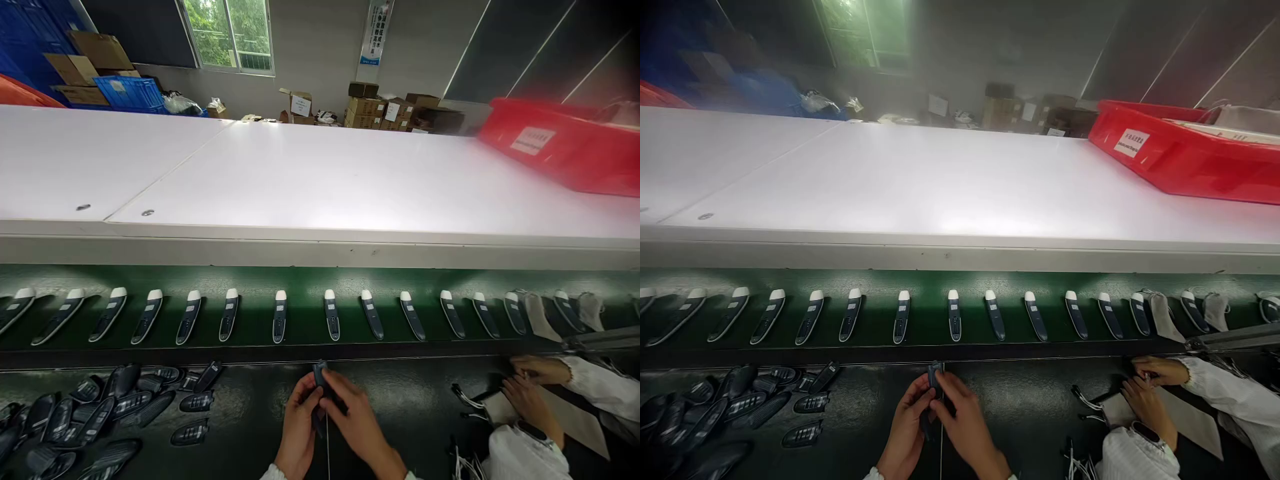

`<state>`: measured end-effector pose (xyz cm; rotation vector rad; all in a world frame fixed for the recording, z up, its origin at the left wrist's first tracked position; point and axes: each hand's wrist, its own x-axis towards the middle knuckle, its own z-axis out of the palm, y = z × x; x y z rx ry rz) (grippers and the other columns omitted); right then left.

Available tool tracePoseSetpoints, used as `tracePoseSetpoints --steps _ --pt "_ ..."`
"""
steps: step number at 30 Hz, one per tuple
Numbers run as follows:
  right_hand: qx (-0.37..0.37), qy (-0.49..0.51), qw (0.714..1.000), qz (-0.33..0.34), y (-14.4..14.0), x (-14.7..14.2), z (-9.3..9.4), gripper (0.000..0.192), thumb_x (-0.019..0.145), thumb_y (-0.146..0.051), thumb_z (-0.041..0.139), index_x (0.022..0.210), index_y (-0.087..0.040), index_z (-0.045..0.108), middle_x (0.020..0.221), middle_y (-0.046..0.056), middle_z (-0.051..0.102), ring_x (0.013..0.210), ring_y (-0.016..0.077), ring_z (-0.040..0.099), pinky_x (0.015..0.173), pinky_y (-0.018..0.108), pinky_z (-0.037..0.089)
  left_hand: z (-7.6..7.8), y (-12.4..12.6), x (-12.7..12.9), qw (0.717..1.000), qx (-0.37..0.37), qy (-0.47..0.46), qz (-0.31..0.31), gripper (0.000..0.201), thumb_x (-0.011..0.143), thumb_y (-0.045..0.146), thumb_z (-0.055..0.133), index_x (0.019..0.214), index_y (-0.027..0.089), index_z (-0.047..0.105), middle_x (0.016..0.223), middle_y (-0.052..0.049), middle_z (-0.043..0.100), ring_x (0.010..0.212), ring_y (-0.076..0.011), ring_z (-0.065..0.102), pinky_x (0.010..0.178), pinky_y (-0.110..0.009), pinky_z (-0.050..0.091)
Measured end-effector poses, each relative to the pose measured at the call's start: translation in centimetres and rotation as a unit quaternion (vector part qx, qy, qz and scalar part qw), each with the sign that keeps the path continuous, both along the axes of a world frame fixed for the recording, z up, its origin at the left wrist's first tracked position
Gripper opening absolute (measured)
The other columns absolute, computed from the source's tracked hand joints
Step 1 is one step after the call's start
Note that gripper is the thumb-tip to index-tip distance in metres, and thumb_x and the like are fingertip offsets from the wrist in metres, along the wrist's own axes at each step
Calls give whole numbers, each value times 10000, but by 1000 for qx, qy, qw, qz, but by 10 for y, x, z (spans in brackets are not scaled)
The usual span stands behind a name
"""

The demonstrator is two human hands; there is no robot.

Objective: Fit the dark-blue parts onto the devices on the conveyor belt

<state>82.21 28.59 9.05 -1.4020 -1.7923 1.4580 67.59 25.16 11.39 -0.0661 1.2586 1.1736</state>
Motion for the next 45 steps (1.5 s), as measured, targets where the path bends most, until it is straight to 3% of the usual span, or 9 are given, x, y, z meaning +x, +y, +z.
tracePoseSetpoints --steps 5,10,14,16,19,23,34,40,45 --pt "-9 -7 1000 14 -8 -22 10 416 941 -363 553 1356 -383 562 1405 5 575 1272 250 552 1058 382 474 5 0 -17 995 38 -31 -82 306 784 352 765 1051 219 698 1137 -75 654 1088 -227 615 887 -321 526" --pt "74 -86 993 19 26 -17 -10 460 954 -289 482 1413 -316 504 1308 37 647 1143 230 637 966 362 524 3 4 -27 996 8 -27 -82 342 814 319 716 1143 249 656 1303 -73 571 1133 -217 574 844 -311 518" --pt "127 -370 920 -5 67 -2 -36 508 993 -255 365 1497 -199 378 1285 131 652 1120 262 633 897 389 527 -6 -1 -25 999 -50 1 -16 449 706 97 611 1132 237 630 1223 -62 507 866 -139 563 660 -267 473" --pt "138 -426 894 12 83 6 -46 495 994 -236 350 1485 -188 397 1315 137 632 1174 272 593 928 405 500 -12 -8 -24 998 -69 -4 4 517 614 25 567 1085 235 611 1149 -45 480 774 -109 516 636 -261 451" --pt "137 -448 883 23 93 13 -56 491 994 -226 341 1481 -203 401 1343 138 611 1199 279 566 934 427 482 -17 -23 -24 995 -94 3 18 480 550 -9 532 963 233 561 1086 -24 448 761 -105 487 663 -267 455" --pt "136 -483 864 35 96 20 -61 488 1005 -241 320 1489 -238 384 1380 131 580 1223 292 534 914 447 475 -19 -40 -27 991 -131 27 -11 334 620 30 544 870 237 468 1033 -29 434 852 -153 515 754 -324 497" --pt "115 -533 836 52 110 41 -65 533 986 -207 309 1510 -294 340 1420 139 538 1070 291 617 848 484 490 -7 -35 -25 991 -77 37 -104 262 768 182 730 958 202 551 1120 -77 544 1114 -257 592 946 -439 566" --pt "119 -546 828 52 111 54 -65 546 968 -169 297 1503 -251 364 1395 171 550 1008 287 650 794 455 520 -10 -44 -35 989 -94 75 -82 359 774 238 768 1074 190 577 1167 -111 612 1136 -280 631 984 -404 556" --pt "120 -543 829 61 116 70 -61 519 987 -229 334 1504 -271 355 1419 136 545 1108 284 628 847 431 523 -18 -54 -45 989 -108 76 -60 389 753 230 777 1101 192 608 1154 -107 657 1154 -284 634 1009 -395 535"
